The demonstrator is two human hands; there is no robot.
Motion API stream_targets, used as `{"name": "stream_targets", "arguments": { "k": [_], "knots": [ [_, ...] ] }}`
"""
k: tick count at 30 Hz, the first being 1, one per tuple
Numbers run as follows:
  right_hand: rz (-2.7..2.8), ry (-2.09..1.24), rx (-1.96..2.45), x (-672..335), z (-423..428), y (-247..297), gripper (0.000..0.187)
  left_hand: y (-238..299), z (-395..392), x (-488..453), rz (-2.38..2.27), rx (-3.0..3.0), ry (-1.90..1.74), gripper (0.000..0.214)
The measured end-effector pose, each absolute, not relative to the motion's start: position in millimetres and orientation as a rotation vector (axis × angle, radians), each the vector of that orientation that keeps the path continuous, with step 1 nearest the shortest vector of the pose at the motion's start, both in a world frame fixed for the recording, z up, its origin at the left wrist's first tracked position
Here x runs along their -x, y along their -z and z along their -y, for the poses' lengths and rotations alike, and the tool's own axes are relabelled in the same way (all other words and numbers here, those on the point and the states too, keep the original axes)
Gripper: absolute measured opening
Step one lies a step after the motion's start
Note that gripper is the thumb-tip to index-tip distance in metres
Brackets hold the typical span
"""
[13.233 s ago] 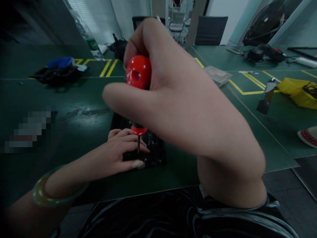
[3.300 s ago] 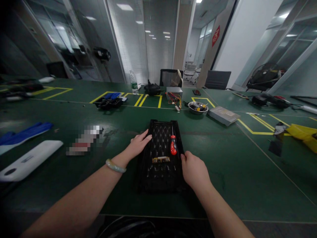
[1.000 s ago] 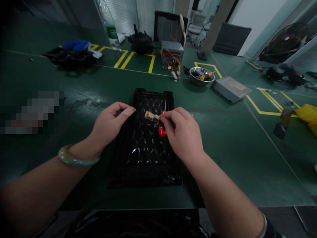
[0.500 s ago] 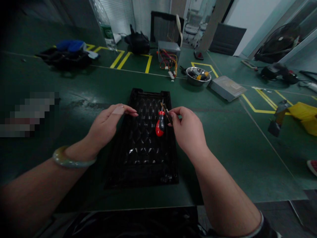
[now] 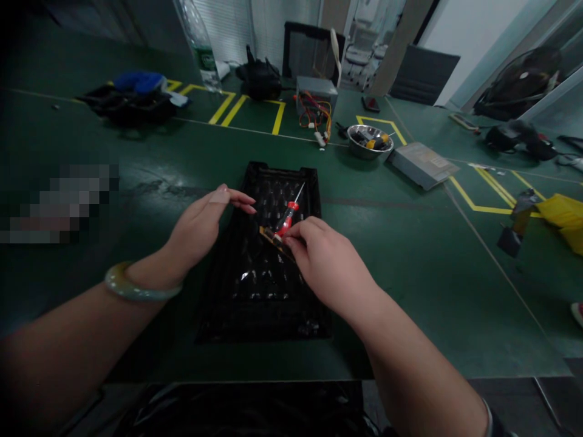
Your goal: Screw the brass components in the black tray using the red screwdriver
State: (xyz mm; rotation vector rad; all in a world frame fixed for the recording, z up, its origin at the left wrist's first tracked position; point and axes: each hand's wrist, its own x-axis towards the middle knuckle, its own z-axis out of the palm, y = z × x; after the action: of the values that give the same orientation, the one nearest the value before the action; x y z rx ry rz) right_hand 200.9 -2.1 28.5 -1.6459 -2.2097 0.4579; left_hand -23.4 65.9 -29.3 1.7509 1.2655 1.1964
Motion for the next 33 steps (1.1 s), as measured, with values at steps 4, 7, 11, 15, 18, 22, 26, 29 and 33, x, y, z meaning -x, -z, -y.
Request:
{"name": "stream_targets", "arguments": {
  "k": [4, 7, 11, 15, 18, 22, 26, 29, 33],
  "knots": [
    [2.539, -0.488, 1.392, -193.5, 27.7, -34.2, 0.009, 32.4, -67.6, 23.8, -1.237, -1.735, -1.189, 0.049],
    [2.761, -0.361, 1.203, -189.2, 42.3, -26.3, 0.011, 33.1, -69.7, 24.0, -1.239, -1.749, -1.181, 0.048],
    [2.954, -0.281, 0.990, -186.3, 53.2, -18.0, 0.011, 32.4, -70.7, 24.0, -1.229, -1.763, -1.176, 0.047],
    [2.996, -0.259, 0.950, -185.8, 56.9, -19.1, 0.009, 31.5, -70.4, 24.2, -1.231, -1.778, -1.161, 0.046],
    [2.965, -0.222, 0.973, -186.7, 56.8, -18.1, 0.008, 31.7, -70.6, 24.8, -1.235, -1.777, -1.157, 0.045],
    [2.930, -0.117, 0.977, -188.7, 55.4, -11.8, 0.009, 32.1, -70.6, 25.4, -1.226, -1.766, -1.162, 0.045],
    [2.948, -0.077, 0.990, -188.9, 54.8, -9.5, 0.007, 32.5, -70.8, 25.2, -1.224, -1.768, -1.164, 0.044],
    [2.945, -0.077, 0.996, -186.8, 54.7, -11.1, 0.007, 33.0, -71.3, 25.0, -1.221, -1.762, -1.167, 0.044],
    [2.920, -0.048, 1.027, -183.2, 54.6, -11.1, 0.009, 33.3, -71.9, 25.1, -1.209, -1.760, -1.168, 0.044]
  ]
}}
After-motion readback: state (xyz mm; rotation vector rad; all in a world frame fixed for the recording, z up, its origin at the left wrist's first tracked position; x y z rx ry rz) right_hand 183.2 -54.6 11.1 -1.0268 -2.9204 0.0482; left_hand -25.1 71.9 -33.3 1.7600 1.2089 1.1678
